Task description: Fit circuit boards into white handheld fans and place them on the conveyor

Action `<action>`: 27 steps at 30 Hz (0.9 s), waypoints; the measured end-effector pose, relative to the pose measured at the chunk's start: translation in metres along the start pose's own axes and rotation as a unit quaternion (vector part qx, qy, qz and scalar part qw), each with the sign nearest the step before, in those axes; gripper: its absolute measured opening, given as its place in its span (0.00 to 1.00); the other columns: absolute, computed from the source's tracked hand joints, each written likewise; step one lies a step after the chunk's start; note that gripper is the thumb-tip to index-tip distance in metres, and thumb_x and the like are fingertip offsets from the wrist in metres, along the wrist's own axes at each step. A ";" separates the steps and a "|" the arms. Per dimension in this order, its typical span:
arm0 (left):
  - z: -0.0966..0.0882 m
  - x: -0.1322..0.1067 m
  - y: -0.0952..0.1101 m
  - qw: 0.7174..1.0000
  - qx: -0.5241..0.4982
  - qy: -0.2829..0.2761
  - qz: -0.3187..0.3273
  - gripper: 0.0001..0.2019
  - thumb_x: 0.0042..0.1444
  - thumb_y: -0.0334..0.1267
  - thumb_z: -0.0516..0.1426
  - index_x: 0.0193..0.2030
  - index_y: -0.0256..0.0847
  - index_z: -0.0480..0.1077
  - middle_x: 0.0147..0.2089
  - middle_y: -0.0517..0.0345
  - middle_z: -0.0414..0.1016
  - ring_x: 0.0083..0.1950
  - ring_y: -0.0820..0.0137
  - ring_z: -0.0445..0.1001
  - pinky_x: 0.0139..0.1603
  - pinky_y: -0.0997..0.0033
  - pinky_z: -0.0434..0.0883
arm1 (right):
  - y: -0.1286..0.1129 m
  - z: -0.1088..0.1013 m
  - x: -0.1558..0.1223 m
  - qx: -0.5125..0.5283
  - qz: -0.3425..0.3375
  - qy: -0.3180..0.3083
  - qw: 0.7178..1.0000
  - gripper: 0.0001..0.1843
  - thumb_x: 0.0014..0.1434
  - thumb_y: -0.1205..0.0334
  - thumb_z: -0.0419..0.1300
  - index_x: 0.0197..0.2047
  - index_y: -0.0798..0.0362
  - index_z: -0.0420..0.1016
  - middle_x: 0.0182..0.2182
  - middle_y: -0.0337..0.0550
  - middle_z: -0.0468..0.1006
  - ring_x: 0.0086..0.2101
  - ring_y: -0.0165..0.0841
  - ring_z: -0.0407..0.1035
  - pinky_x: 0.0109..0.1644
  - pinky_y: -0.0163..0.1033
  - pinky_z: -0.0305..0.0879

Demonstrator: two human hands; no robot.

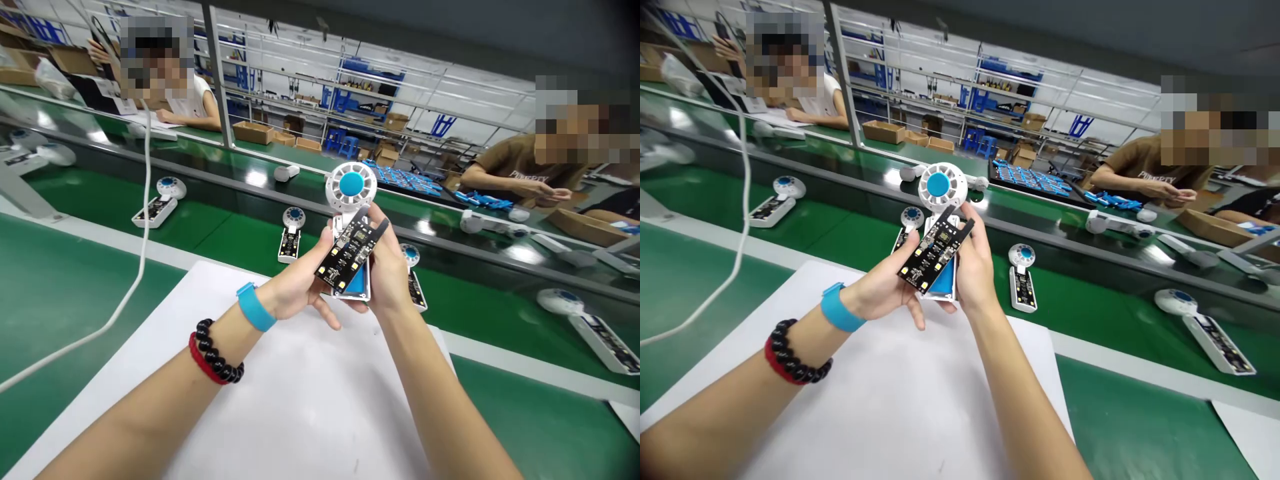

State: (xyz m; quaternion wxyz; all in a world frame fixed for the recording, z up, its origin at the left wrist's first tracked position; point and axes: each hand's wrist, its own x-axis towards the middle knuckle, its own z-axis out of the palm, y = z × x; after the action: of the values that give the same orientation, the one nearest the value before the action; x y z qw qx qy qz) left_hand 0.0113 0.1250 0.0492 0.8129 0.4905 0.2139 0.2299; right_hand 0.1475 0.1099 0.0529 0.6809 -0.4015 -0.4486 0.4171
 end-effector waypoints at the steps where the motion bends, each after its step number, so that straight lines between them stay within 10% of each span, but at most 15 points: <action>1: 0.002 0.000 0.000 1.000 -0.018 0.009 0.013 0.36 0.60 0.69 0.43 0.59 0.43 0.68 0.45 0.43 0.78 0.37 0.56 0.80 0.22 0.64 0.78 | 0.001 -0.002 0.000 -0.034 -0.004 0.002 0.999 0.24 0.61 0.53 0.58 0.61 0.45 0.66 0.56 0.41 0.75 0.55 0.38 0.71 0.57 0.45 0.70; 10: -0.003 0.003 -0.001 0.972 0.040 0.189 0.133 0.36 0.54 0.69 0.55 0.63 0.50 0.61 0.37 0.53 0.76 0.30 0.63 0.76 0.17 0.69 0.74 | -0.005 -0.015 0.006 -0.075 0.074 -0.031 0.994 0.20 0.52 0.44 0.67 0.38 0.52 0.77 0.36 0.41 0.78 0.34 0.30 0.72 0.30 0.30 0.68; 20: -0.004 0.004 0.001 0.975 0.087 0.161 0.127 0.38 0.52 0.75 0.48 0.46 0.41 0.72 0.19 0.59 0.67 0.13 0.71 0.63 0.08 0.75 0.55 | -0.022 -0.017 0.003 -0.136 -0.020 -0.075 0.988 0.22 0.48 0.44 0.71 0.28 0.54 0.71 0.22 0.35 0.72 0.23 0.25 0.66 0.28 0.32 0.67; 27: -0.002 0.004 0.003 0.973 0.079 0.173 0.133 0.42 0.50 0.77 0.47 0.54 0.43 0.68 0.21 0.60 0.68 0.13 0.73 0.62 0.08 0.77 0.52 | -0.025 -0.008 -0.005 -0.160 -0.076 -0.069 0.982 0.15 0.55 0.51 0.67 0.29 0.54 0.71 0.23 0.36 0.72 0.24 0.26 0.66 0.30 0.32 0.68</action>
State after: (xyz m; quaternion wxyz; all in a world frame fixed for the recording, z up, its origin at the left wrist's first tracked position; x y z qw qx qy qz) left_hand 0.0130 0.1302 0.0503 0.6845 0.5302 0.3015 0.3993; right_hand 0.1591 0.0956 0.0728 0.6047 -0.4404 -0.5846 0.3140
